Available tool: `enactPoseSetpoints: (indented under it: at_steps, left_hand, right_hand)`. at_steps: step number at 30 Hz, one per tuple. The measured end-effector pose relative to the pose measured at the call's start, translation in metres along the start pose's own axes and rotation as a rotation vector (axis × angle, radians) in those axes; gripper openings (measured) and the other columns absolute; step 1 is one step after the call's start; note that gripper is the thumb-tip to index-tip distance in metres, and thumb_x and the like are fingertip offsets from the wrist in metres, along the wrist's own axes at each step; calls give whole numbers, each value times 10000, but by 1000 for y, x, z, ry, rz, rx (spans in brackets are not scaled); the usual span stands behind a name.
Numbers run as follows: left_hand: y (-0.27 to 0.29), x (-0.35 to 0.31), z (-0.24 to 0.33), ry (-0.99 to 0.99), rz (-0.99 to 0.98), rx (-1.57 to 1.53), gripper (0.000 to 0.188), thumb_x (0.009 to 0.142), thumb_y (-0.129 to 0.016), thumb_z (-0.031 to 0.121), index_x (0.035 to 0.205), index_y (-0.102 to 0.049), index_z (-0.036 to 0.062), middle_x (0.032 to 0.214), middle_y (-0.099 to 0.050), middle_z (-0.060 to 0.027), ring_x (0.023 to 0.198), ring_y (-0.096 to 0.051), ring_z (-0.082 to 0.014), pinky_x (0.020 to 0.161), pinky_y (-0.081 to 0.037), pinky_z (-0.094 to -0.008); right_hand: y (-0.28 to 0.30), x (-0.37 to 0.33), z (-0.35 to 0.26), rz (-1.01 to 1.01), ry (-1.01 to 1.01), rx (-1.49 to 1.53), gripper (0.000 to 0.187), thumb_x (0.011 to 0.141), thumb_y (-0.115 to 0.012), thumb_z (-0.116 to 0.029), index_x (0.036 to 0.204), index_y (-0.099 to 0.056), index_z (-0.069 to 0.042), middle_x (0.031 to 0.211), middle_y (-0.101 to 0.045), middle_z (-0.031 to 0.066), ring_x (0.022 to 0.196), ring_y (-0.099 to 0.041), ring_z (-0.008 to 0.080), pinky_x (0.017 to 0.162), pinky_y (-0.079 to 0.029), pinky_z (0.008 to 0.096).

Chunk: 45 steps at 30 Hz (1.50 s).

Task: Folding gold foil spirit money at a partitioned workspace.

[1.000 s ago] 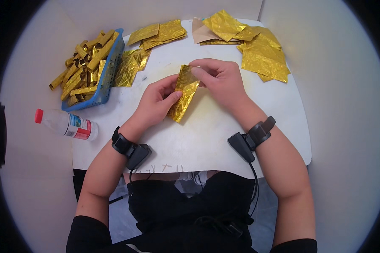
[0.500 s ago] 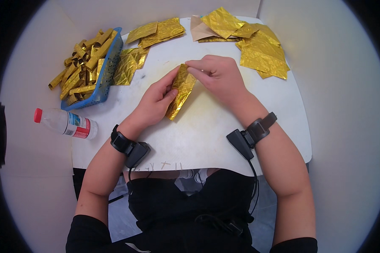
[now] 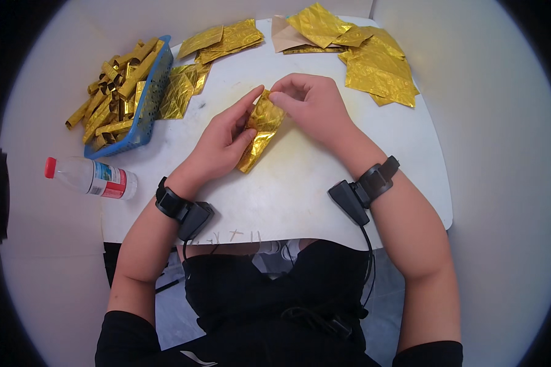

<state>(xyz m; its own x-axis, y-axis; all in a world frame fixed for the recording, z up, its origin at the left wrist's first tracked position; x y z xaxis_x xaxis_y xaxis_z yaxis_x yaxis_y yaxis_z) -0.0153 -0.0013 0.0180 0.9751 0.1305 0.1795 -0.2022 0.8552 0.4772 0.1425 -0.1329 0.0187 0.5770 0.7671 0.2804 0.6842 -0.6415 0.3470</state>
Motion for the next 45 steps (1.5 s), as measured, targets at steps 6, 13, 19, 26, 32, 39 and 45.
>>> enactPoseSetpoints:
  at_steps: [6,13,19,26,32,39,45]
  left_hand:
    - [2,0,-2,-10,7,-3,797,976,-587,-121,1698,-335,100,1144,-584,-29,1001,-591,-85,892,-496,-244]
    - [14,1,4,67,-8,78,713,950,-697,14,1623,-471,83,1224,-704,-89,1076,-667,-174,999,-524,-323]
    - [25,-3,-4,-253,-10,375,513,928,-728,102,1437,-664,91,1474,-617,-140,1404,-553,-305,1179,-438,-422]
    - [6,-2,4,-264,-124,305,475,940,-756,181,1404,-691,100,1546,-552,-153,1472,-474,-350,1238,-374,-454]
    - [5,-4,4,-205,-174,391,515,918,-788,213,1410,-686,103,1546,-552,-169,1464,-483,-362,1237,-378,-457]
    - [8,-2,4,-268,-231,330,589,874,-813,199,1432,-664,81,1534,-571,-173,1443,-513,-370,1235,-389,-461]
    - [9,-2,-3,-299,-206,327,527,900,-781,168,1407,-676,70,1510,-592,-178,1424,-533,-366,1220,-408,-452]
  right_hand:
    - [-4,1,6,-23,-79,210,250,985,-754,-204,1074,-785,27,874,-757,21,799,-661,72,734,-541,263]
    - [10,3,11,-46,-156,159,228,977,-762,-203,1053,-791,9,848,-736,6,740,-621,59,686,-516,245]
    - [21,6,23,-158,-258,99,217,961,-776,-197,1035,-801,5,842,-742,25,729,-633,81,691,-529,255]
    - [15,7,16,-202,-76,-170,225,939,-781,-181,1033,-805,22,870,-776,77,800,-692,139,787,-571,303]
    - [13,6,9,-197,-84,-256,214,938,-770,-171,1024,-802,22,850,-767,90,782,-683,151,775,-570,312]
    - [15,6,11,-173,-110,-278,223,954,-752,-186,1042,-799,13,854,-762,88,798,-683,152,787,-570,317]
    - [16,8,15,-147,-59,-307,230,968,-746,-198,1033,-783,20,847,-745,77,771,-652,145,757,-548,306]
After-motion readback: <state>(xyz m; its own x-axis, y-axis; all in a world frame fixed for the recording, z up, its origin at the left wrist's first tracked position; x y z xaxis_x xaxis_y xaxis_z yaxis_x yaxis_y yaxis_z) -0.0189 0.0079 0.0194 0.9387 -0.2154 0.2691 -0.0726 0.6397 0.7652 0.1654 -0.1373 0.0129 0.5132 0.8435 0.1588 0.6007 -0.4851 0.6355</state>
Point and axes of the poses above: each hand's wrist, its own x-axis towards the middle knuckle, its own y-axis out of the back of the hand, z = x × y, the point moved 4 cm from there along x, towards the middle knuckle
